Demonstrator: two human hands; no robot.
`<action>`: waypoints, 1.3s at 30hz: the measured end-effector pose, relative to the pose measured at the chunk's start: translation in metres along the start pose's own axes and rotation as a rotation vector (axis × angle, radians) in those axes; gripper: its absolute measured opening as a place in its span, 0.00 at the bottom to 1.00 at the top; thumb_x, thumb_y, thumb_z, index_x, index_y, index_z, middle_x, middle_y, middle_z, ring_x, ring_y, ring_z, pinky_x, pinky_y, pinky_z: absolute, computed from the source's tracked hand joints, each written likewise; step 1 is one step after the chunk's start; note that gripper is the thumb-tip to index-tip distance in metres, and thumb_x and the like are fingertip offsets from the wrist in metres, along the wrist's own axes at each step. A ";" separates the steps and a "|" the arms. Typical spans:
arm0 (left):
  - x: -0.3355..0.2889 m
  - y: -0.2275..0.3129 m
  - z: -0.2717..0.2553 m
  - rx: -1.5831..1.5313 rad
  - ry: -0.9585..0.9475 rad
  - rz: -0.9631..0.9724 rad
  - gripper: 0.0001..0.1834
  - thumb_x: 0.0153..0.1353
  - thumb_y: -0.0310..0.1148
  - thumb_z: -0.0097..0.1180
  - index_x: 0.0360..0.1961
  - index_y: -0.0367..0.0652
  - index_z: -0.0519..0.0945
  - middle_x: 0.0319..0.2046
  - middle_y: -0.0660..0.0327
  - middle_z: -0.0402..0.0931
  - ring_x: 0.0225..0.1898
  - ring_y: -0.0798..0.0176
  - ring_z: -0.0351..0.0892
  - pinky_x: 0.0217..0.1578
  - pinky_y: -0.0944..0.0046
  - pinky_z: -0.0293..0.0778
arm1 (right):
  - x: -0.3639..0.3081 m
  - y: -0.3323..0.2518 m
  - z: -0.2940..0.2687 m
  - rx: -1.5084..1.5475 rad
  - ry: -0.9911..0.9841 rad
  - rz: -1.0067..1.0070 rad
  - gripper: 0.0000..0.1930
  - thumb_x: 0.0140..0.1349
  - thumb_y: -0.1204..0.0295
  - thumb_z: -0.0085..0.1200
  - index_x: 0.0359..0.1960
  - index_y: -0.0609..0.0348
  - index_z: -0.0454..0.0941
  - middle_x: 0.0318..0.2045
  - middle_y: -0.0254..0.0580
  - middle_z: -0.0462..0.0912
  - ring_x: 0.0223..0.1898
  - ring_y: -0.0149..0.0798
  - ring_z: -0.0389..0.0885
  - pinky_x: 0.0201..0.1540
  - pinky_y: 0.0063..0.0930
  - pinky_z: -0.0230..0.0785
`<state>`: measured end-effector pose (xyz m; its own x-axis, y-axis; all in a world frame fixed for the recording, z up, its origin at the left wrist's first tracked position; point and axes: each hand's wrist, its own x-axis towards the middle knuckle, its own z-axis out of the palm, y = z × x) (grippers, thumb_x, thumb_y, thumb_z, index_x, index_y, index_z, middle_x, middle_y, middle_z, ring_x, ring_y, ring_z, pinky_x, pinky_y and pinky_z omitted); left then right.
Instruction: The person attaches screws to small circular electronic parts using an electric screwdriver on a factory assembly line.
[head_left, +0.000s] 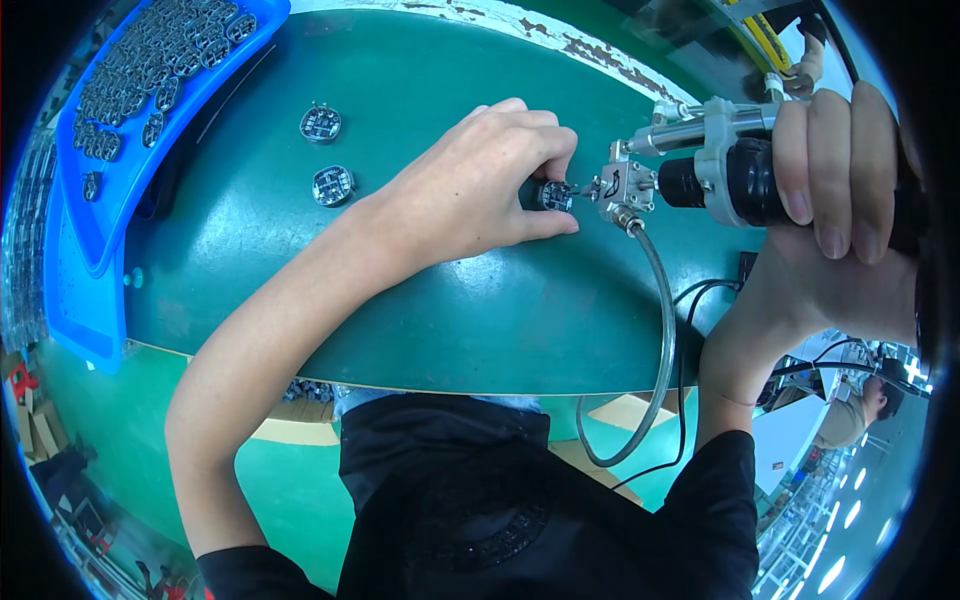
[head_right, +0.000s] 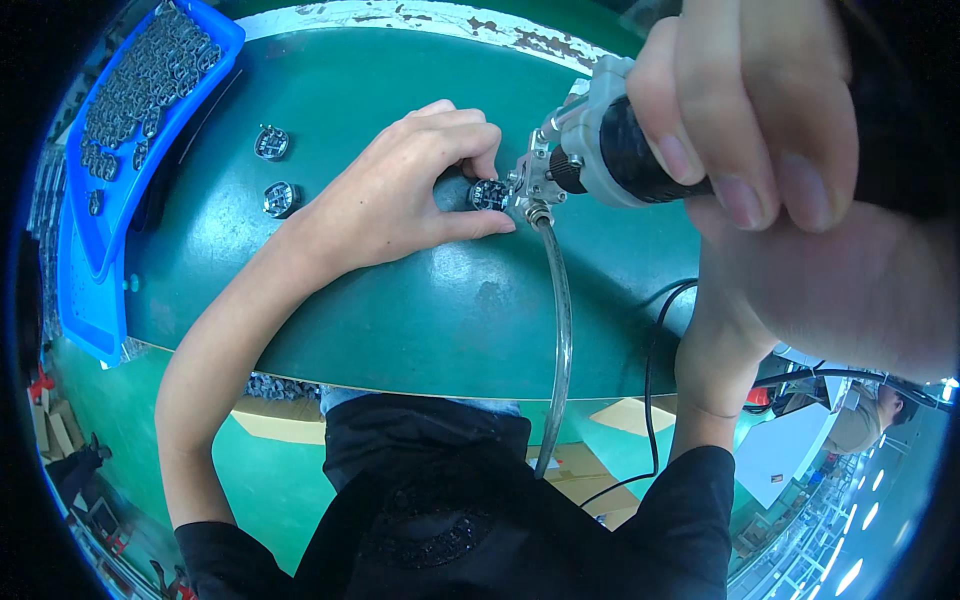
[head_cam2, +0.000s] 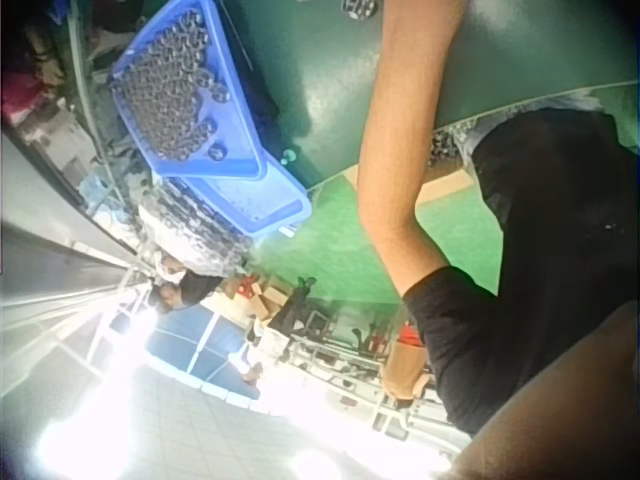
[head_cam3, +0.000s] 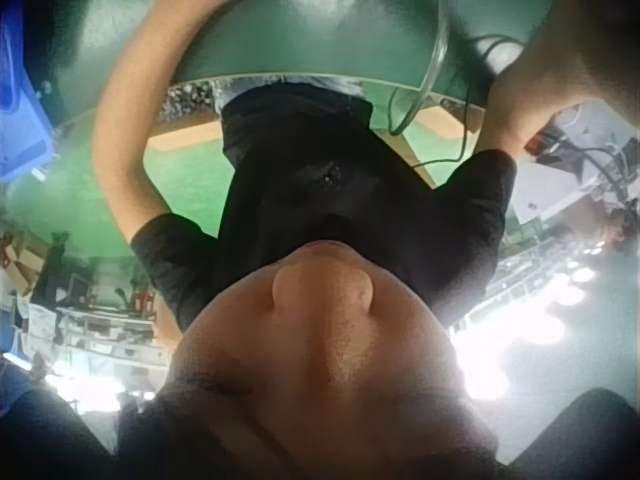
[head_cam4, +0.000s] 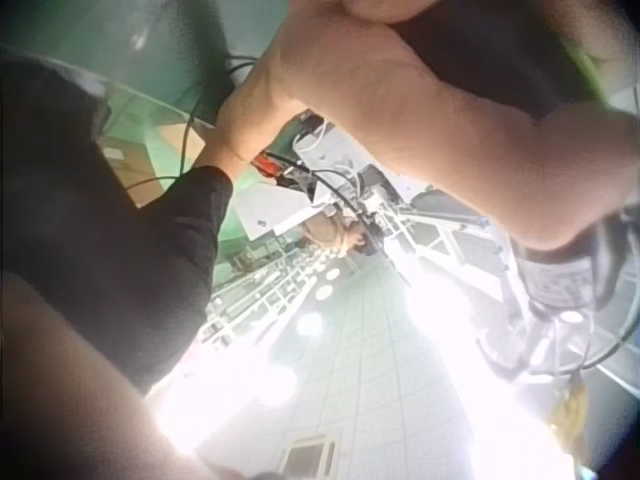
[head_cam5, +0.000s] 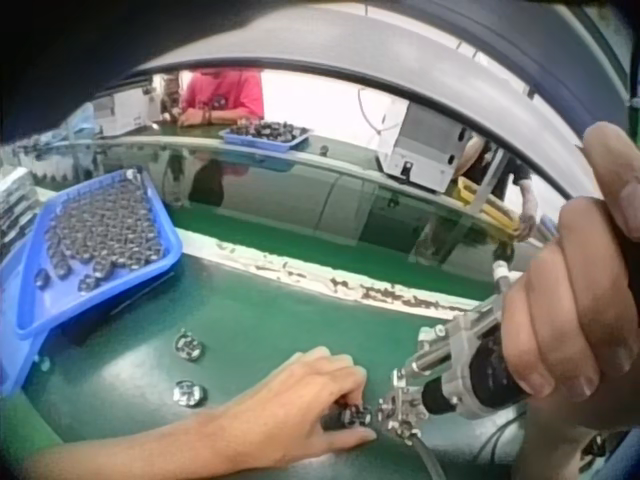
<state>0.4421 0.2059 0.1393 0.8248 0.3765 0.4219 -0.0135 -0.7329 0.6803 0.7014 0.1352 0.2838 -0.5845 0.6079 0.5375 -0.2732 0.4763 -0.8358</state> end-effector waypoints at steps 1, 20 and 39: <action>0.000 0.000 0.000 0.000 -0.003 -0.002 0.20 0.50 0.33 0.76 0.29 0.39 0.72 0.30 0.57 0.75 0.36 0.51 0.73 0.40 0.54 0.71 | -0.002 -0.001 -0.005 -0.007 -0.022 -0.008 0.09 0.70 0.62 0.61 0.39 0.50 0.76 0.34 0.26 0.76 0.35 0.23 0.78 0.45 0.20 0.69; -0.001 -0.001 0.001 -0.013 -0.026 0.013 0.19 0.52 0.41 0.75 0.30 0.43 0.75 0.34 0.57 0.78 0.44 0.48 0.75 0.46 0.52 0.70 | 0.029 -0.017 0.059 -0.073 0.591 -0.081 0.16 0.72 0.55 0.46 0.39 0.57 0.66 0.14 0.26 0.63 0.13 0.22 0.60 0.22 0.18 0.57; -0.175 0.002 -0.241 1.003 0.517 -0.671 0.33 0.50 0.38 0.75 0.59 0.52 0.80 0.47 0.59 0.84 0.51 0.50 0.77 0.55 0.51 0.74 | 0.012 -0.045 0.056 -0.238 0.572 -0.191 0.16 0.80 0.57 0.35 0.39 0.56 0.64 0.14 0.29 0.62 0.12 0.23 0.58 0.19 0.19 0.59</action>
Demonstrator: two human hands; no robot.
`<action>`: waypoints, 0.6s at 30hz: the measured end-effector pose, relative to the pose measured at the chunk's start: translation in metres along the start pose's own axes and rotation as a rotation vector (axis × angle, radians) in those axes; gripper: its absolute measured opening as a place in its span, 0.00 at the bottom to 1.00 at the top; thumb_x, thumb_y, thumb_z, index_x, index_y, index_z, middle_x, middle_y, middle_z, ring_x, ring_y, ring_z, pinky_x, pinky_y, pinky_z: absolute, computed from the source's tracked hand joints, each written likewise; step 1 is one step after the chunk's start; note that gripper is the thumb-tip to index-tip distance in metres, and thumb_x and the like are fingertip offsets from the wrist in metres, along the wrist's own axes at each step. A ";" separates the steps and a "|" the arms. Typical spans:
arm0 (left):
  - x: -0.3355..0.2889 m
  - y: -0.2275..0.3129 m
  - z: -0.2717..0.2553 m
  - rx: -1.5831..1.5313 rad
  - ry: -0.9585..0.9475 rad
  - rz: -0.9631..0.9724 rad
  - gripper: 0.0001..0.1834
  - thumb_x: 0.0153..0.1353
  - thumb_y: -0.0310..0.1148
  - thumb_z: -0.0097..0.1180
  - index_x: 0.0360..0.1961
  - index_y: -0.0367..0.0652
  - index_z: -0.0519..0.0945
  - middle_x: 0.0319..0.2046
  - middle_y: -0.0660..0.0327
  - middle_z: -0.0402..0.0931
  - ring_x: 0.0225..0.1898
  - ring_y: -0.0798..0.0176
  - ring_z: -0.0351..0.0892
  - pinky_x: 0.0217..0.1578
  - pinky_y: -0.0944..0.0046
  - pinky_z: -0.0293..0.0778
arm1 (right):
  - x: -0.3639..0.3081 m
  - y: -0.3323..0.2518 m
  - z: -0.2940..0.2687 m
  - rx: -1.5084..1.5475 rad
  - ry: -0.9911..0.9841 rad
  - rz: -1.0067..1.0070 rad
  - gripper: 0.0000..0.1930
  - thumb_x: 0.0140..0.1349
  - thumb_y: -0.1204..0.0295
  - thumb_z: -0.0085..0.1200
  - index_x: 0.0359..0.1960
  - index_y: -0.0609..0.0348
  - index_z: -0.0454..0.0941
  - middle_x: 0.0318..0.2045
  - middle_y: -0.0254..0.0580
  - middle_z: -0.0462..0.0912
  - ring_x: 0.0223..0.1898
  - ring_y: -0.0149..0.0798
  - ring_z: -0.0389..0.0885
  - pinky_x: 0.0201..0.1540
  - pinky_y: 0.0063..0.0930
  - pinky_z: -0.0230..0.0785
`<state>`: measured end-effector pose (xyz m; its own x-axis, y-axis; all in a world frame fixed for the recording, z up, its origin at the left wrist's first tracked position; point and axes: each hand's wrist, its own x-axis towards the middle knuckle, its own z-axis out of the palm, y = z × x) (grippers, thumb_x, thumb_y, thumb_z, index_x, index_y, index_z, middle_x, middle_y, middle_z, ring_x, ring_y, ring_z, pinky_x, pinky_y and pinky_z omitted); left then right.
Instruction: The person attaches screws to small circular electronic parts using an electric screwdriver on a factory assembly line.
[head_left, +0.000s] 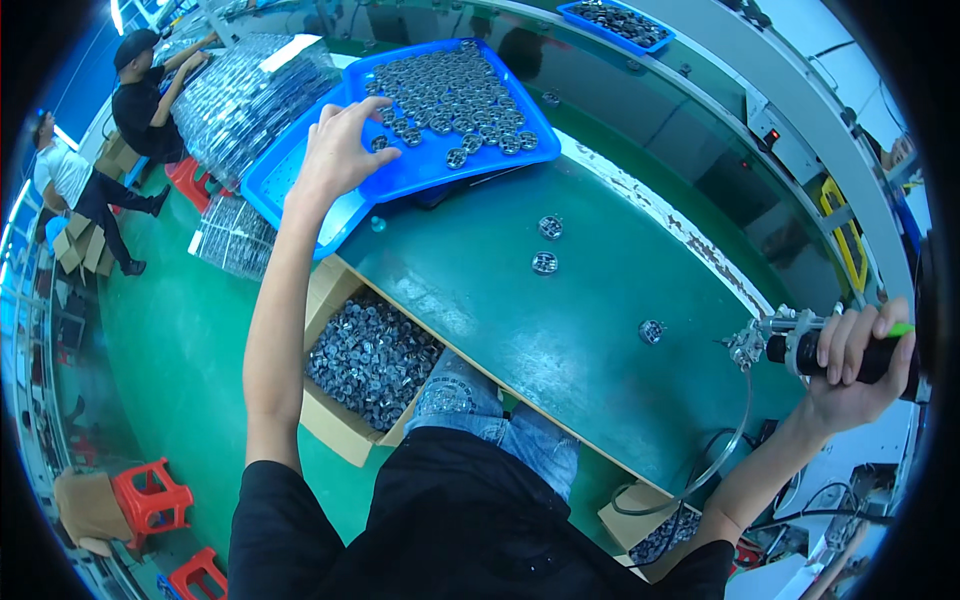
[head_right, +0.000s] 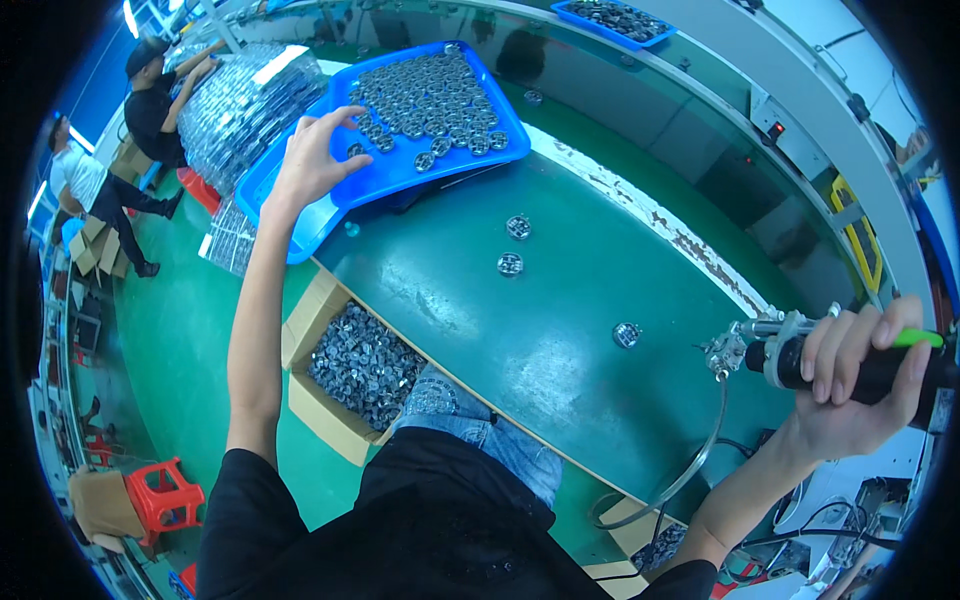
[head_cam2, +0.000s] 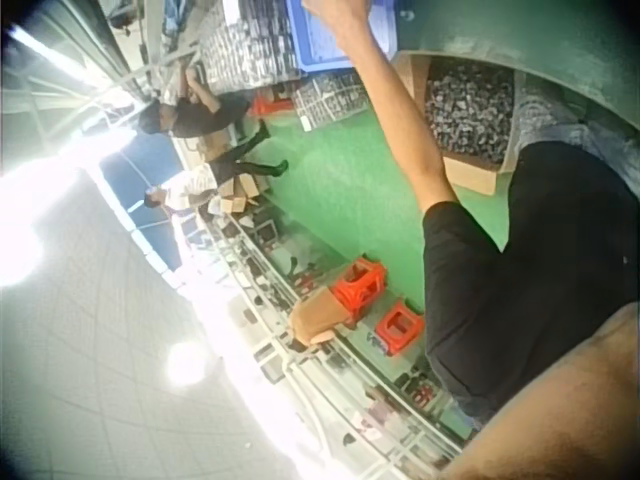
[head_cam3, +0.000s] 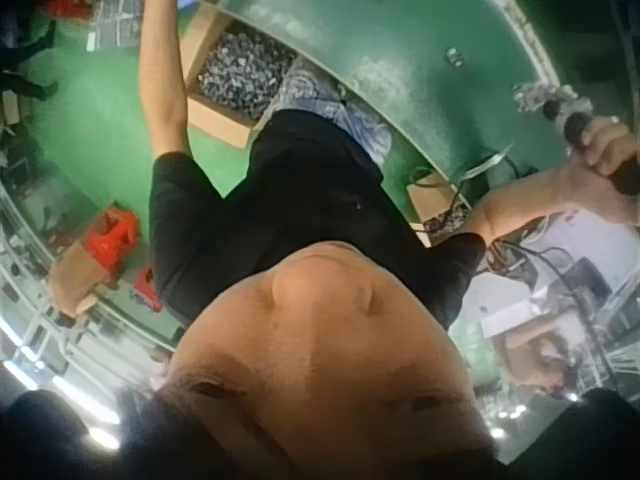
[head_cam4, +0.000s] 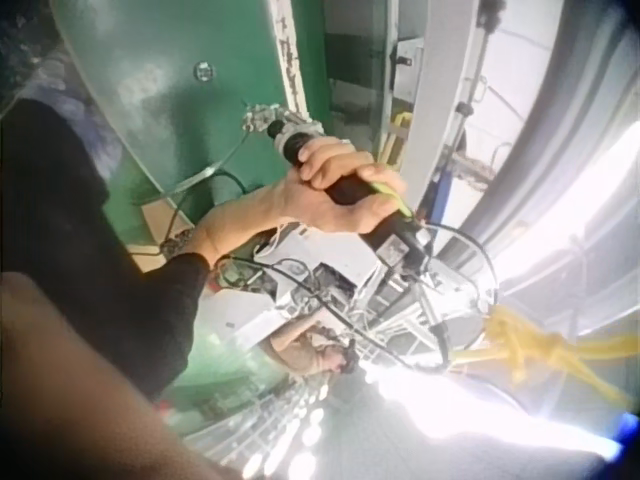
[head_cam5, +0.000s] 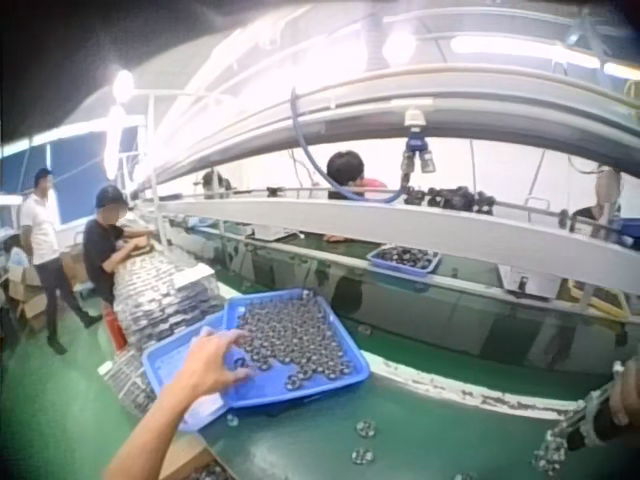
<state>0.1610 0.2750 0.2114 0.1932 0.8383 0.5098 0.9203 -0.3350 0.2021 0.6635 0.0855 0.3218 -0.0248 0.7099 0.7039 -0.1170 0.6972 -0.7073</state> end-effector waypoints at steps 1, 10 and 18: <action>-0.001 -0.003 0.003 0.028 -0.074 -0.043 0.33 0.51 0.37 0.75 0.60 0.53 0.80 0.48 0.60 0.85 0.51 0.50 0.77 0.55 0.51 0.74 | 0.000 0.001 0.001 -0.005 0.000 -0.003 0.17 0.80 0.57 0.34 0.39 0.56 0.64 0.13 0.29 0.61 0.11 0.24 0.57 0.19 0.19 0.58; -0.008 0.001 -0.002 0.021 -0.096 -0.107 0.29 0.55 0.33 0.70 0.60 0.52 0.80 0.45 0.64 0.87 0.51 0.51 0.77 0.59 0.52 0.72 | -0.005 0.000 0.007 -0.025 0.044 0.008 0.17 0.80 0.57 0.33 0.38 0.56 0.64 0.13 0.29 0.61 0.11 0.24 0.55 0.19 0.20 0.57; -0.004 0.105 -0.021 -0.249 0.008 0.156 0.30 0.55 0.27 0.70 0.62 0.47 0.80 0.46 0.62 0.87 0.49 0.57 0.80 0.55 0.57 0.74 | 0.003 -0.005 0.024 -0.022 0.028 0.061 0.16 0.76 0.56 0.42 0.39 0.56 0.62 0.15 0.27 0.63 0.14 0.23 0.61 0.24 0.20 0.60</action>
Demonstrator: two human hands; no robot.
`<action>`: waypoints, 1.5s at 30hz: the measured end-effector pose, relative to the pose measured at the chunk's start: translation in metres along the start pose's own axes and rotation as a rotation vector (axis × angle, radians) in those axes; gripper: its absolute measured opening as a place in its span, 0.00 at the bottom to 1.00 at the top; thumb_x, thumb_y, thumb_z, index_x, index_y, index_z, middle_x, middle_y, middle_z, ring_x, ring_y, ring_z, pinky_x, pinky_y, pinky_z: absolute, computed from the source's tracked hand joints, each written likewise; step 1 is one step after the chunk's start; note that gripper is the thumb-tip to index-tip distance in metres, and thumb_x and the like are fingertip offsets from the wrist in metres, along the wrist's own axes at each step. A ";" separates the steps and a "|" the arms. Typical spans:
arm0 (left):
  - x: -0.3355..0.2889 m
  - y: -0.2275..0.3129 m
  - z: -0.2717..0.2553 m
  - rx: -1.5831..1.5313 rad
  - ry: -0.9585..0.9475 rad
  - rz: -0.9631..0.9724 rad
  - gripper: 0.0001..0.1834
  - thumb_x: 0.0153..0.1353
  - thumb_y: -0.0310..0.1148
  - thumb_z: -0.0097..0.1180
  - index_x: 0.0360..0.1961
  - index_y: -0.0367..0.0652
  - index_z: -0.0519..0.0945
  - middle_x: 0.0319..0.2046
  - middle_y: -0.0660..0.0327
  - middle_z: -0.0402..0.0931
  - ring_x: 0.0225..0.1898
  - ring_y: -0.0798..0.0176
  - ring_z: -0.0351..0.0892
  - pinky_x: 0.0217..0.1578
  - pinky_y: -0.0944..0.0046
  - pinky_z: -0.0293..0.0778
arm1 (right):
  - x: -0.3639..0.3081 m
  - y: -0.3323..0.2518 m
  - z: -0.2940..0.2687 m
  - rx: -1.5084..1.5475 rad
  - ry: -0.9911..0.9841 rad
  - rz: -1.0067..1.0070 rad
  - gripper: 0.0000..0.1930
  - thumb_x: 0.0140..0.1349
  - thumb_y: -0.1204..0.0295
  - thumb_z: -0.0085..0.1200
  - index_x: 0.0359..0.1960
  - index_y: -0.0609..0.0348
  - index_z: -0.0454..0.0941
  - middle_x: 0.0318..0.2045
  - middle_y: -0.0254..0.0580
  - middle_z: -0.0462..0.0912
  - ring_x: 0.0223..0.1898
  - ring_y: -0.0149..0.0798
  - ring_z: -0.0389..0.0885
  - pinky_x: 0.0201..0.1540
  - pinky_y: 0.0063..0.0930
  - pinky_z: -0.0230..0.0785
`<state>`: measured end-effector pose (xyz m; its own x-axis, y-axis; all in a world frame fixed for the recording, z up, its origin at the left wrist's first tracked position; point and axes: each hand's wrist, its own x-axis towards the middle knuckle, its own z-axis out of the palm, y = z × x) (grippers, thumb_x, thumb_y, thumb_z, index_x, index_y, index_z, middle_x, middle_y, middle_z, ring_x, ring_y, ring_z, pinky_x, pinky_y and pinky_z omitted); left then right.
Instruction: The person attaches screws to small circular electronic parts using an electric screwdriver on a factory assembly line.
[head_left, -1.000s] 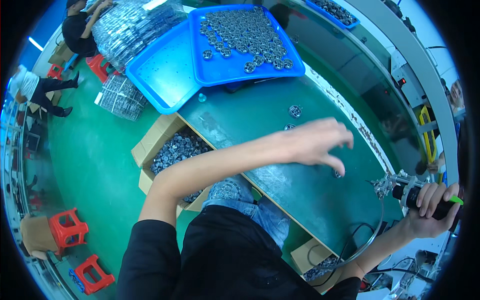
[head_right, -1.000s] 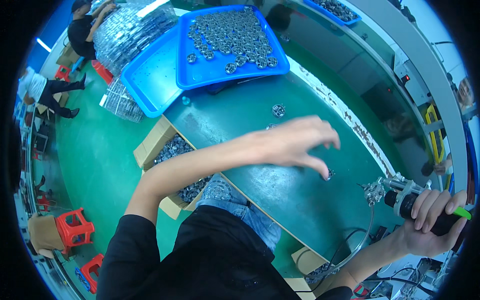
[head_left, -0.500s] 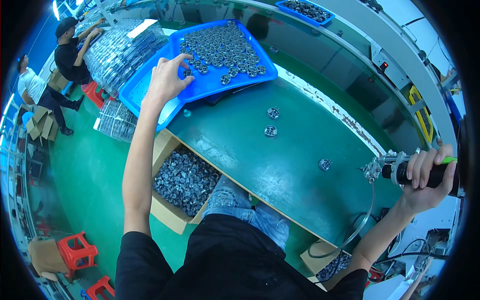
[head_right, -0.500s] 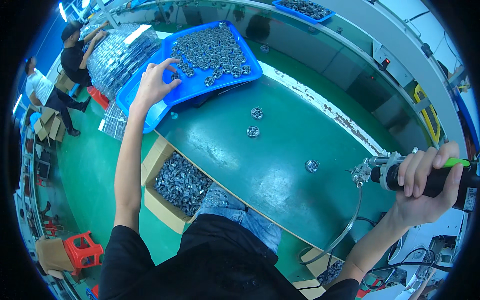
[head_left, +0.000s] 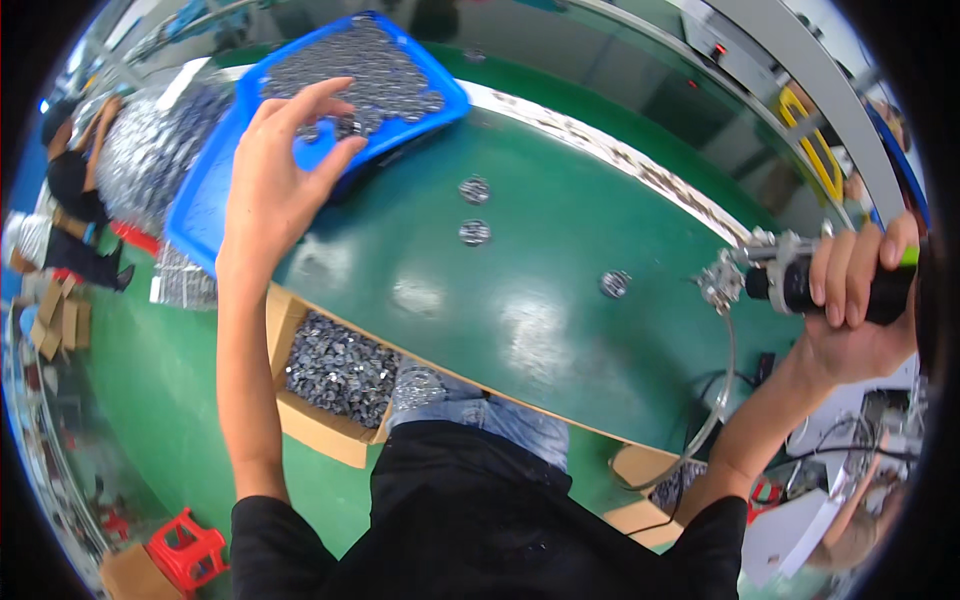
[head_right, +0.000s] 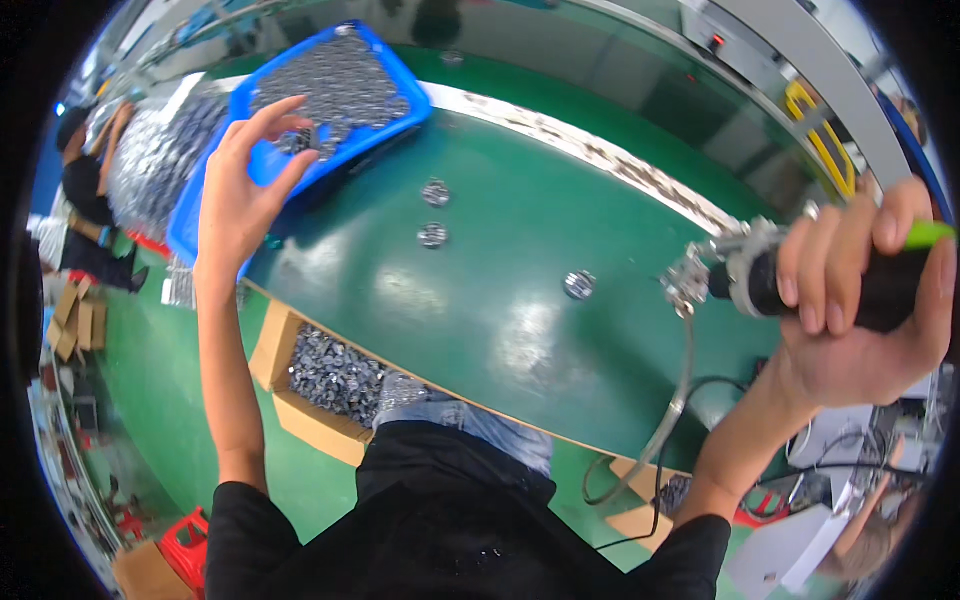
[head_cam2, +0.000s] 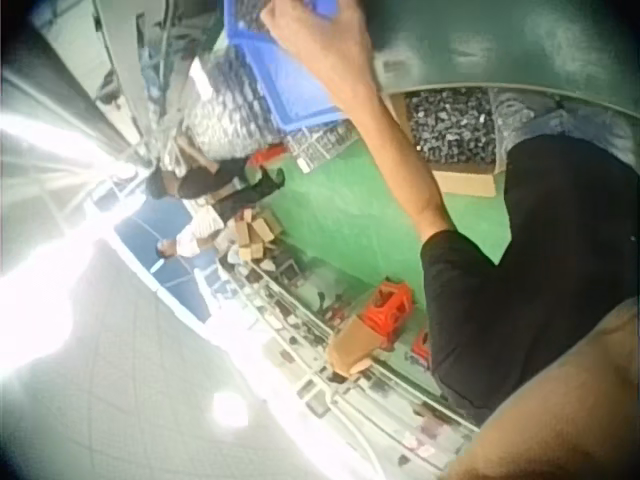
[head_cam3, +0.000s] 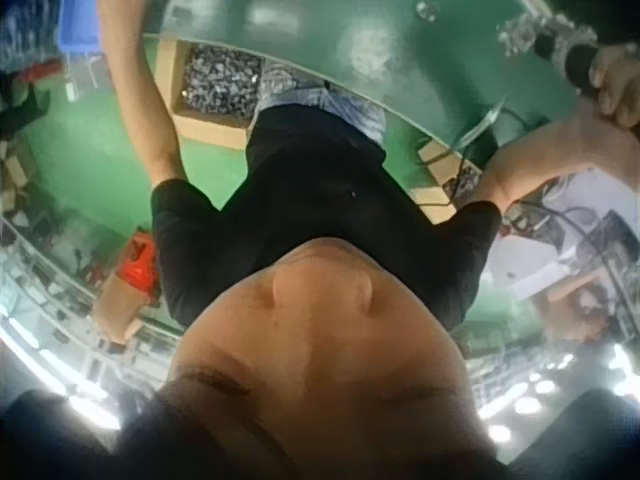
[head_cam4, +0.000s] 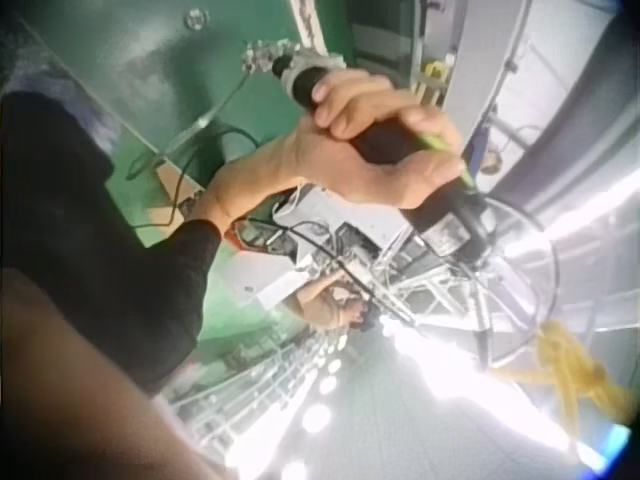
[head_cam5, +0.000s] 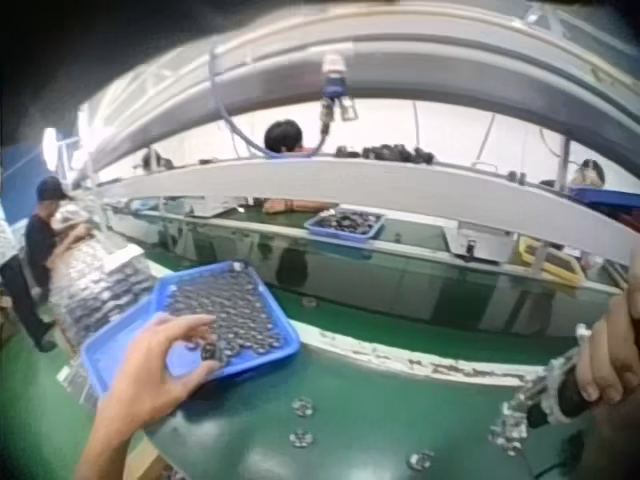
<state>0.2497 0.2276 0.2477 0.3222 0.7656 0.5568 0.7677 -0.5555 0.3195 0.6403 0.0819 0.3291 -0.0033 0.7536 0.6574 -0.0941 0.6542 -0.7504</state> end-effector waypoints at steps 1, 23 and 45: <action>0.004 0.018 0.014 -0.063 -0.056 0.073 0.31 0.55 0.28 0.71 0.62 0.46 0.80 0.47 0.62 0.87 0.50 0.58 0.80 0.56 0.57 0.74 | 0.001 -0.001 0.002 0.001 -0.023 -0.001 0.16 0.76 0.55 0.42 0.39 0.55 0.62 0.15 0.27 0.63 0.14 0.23 0.61 0.24 0.19 0.60; -0.003 0.131 0.189 -0.729 -0.574 0.395 0.19 0.52 0.32 0.74 0.45 0.40 0.85 0.40 0.61 0.81 0.45 0.54 0.73 0.54 0.57 0.69 | -0.003 0.040 -0.035 0.091 0.057 0.283 0.18 0.54 0.59 0.62 0.18 0.43 0.63 0.22 0.23 0.66 0.27 0.21 0.67 0.35 0.15 0.58; -0.005 0.129 0.194 -0.732 -0.558 0.409 0.17 0.53 0.34 0.74 0.42 0.40 0.85 0.38 0.63 0.81 0.47 0.56 0.74 0.59 0.56 0.67 | 0.000 0.090 -0.074 0.504 -0.367 0.210 0.16 0.58 0.57 0.73 0.27 0.48 0.79 0.26 0.30 0.77 0.34 0.24 0.76 0.45 0.16 0.65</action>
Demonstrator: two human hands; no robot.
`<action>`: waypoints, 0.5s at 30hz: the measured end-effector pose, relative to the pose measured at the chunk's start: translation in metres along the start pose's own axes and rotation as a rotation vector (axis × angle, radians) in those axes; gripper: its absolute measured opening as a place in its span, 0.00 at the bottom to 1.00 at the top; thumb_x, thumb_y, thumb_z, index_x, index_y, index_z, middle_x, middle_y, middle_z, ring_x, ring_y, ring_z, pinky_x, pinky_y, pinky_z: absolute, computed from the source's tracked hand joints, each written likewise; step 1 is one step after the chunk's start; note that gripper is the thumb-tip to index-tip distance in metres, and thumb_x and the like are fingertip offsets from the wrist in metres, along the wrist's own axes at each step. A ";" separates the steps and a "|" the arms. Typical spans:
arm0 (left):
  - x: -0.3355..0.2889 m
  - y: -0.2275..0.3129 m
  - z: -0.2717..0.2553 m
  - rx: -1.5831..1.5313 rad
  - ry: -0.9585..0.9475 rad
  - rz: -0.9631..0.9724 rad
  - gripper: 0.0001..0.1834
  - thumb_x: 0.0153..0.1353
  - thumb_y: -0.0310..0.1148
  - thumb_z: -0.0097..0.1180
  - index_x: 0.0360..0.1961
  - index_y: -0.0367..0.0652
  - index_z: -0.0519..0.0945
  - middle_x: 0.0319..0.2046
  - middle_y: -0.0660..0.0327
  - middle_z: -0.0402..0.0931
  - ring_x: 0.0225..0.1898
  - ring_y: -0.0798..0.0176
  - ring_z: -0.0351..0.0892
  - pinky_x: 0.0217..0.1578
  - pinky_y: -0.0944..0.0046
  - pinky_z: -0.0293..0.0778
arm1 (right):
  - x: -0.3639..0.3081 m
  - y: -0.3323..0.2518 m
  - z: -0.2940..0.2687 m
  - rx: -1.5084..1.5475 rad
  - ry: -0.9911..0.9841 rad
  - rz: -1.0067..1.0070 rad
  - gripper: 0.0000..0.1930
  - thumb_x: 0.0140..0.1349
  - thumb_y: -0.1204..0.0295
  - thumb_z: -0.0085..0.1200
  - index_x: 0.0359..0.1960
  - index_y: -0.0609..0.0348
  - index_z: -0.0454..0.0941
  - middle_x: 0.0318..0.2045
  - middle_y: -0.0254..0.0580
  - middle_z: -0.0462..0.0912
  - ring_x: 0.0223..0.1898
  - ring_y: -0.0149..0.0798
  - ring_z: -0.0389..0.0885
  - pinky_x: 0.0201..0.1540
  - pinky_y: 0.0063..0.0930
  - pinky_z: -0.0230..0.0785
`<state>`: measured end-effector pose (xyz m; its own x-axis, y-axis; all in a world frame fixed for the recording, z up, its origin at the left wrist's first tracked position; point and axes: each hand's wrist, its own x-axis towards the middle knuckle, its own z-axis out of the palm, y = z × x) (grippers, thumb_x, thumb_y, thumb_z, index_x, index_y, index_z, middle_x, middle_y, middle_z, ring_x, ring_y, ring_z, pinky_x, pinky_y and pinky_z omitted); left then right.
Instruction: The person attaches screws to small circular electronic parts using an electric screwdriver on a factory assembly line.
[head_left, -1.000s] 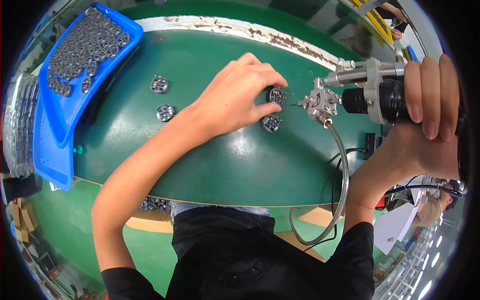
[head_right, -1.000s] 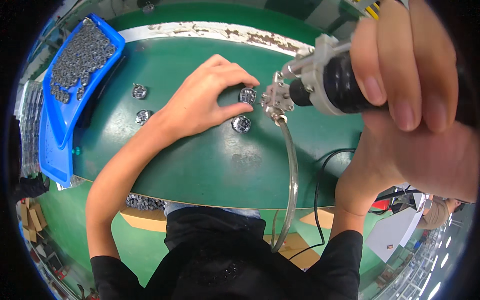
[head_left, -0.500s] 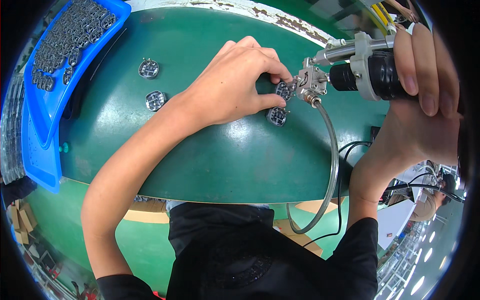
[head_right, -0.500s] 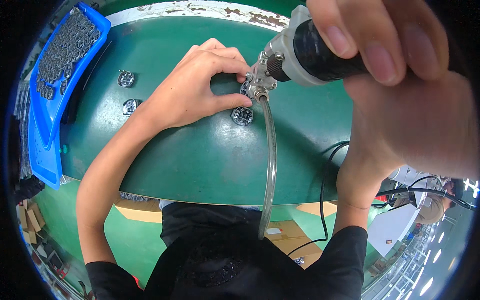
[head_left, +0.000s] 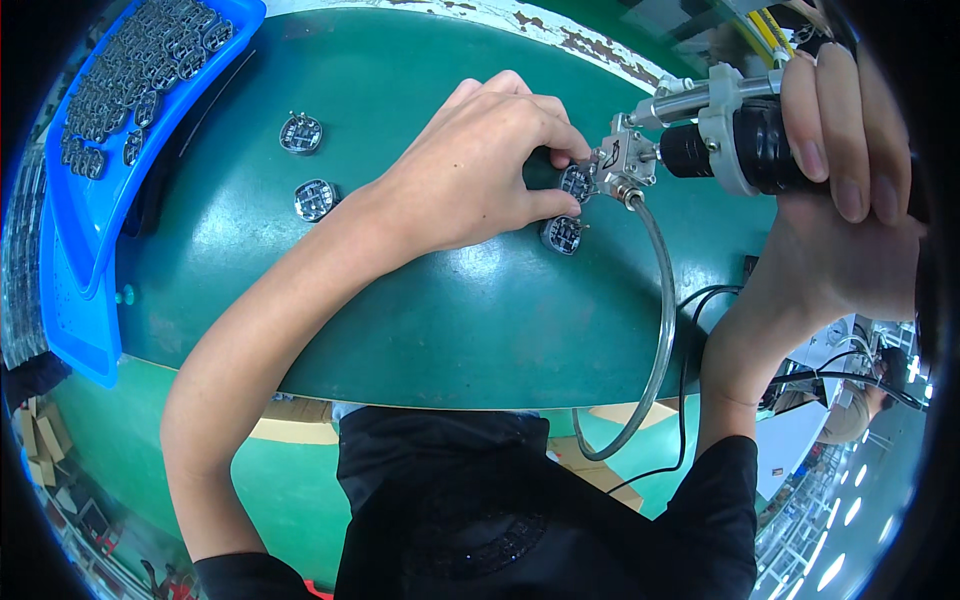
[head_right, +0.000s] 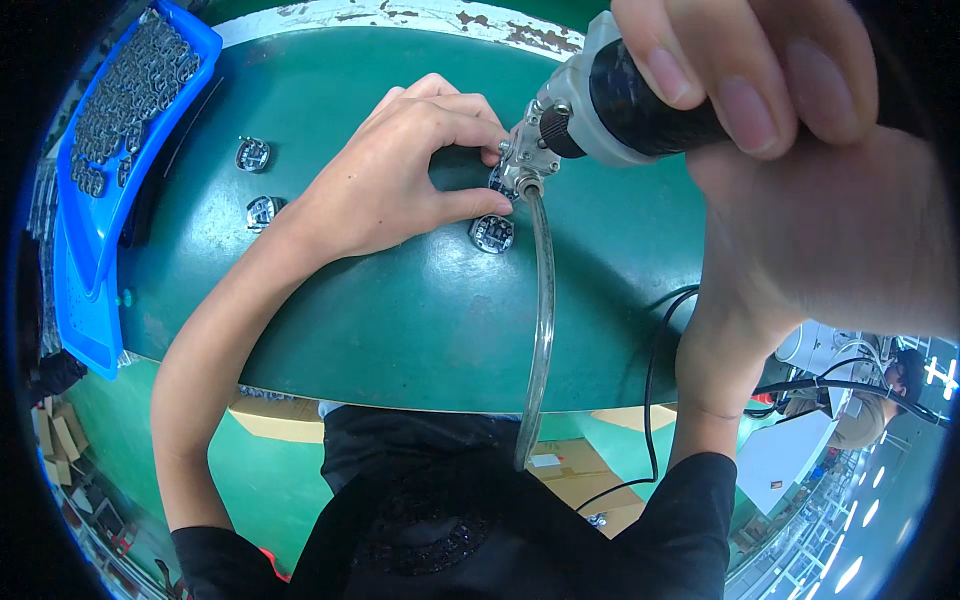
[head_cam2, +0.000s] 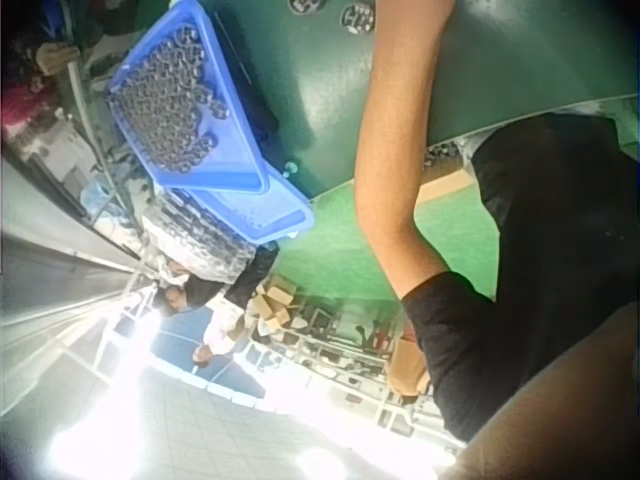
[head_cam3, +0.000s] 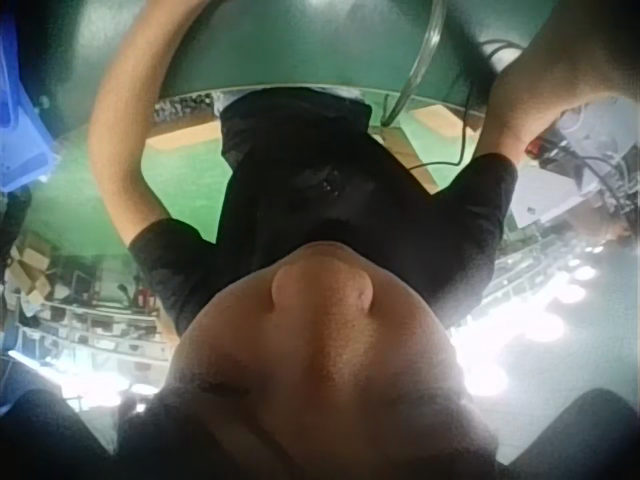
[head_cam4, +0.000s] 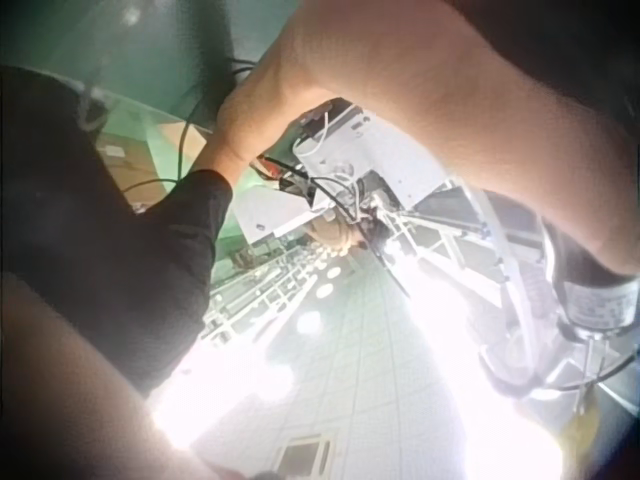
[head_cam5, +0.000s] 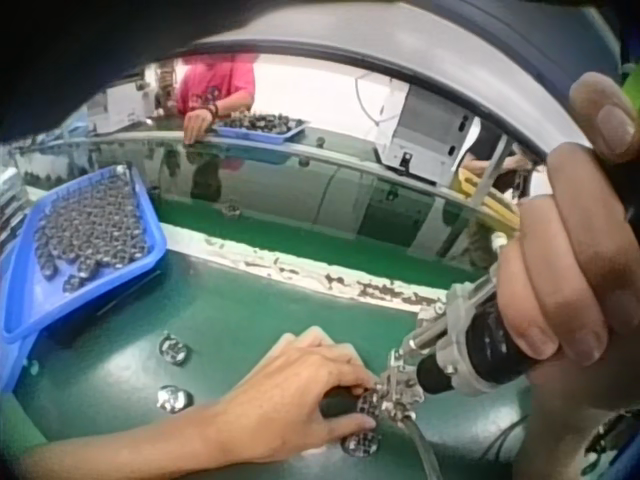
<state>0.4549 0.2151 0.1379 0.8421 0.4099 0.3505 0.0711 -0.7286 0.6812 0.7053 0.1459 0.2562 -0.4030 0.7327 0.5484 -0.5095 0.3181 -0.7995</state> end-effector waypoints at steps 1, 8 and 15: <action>0.000 0.000 0.000 -0.003 -0.004 -0.005 0.17 0.53 0.34 0.74 0.41 0.39 0.85 0.38 0.63 0.81 0.47 0.56 0.74 0.59 0.56 0.67 | 0.001 0.006 0.007 -0.061 0.085 -0.065 0.16 0.60 0.54 0.70 0.27 0.48 0.78 0.24 0.29 0.75 0.31 0.23 0.74 0.42 0.16 0.64; 0.001 0.002 -0.001 -0.009 -0.008 -0.009 0.17 0.53 0.34 0.74 0.41 0.39 0.85 0.39 0.62 0.81 0.47 0.55 0.74 0.58 0.56 0.67 | 0.031 -0.002 0.034 -0.208 0.323 0.052 0.17 0.64 0.54 0.64 0.24 0.48 0.76 0.22 0.26 0.71 0.26 0.22 0.69 0.37 0.18 0.62; 0.001 -0.003 -0.002 -0.018 0.005 0.017 0.17 0.52 0.34 0.75 0.40 0.39 0.85 0.38 0.61 0.80 0.46 0.54 0.75 0.56 0.56 0.69 | 0.010 -0.055 0.045 -0.338 0.496 -0.099 0.17 0.63 0.58 0.56 0.19 0.47 0.68 0.19 0.24 0.65 0.21 0.22 0.62 0.31 0.19 0.58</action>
<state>0.4548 0.2190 0.1377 0.8403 0.4007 0.3652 0.0476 -0.7256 0.6865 0.6951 0.1090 0.3162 0.0780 0.8572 0.5090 -0.2239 0.5126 -0.8289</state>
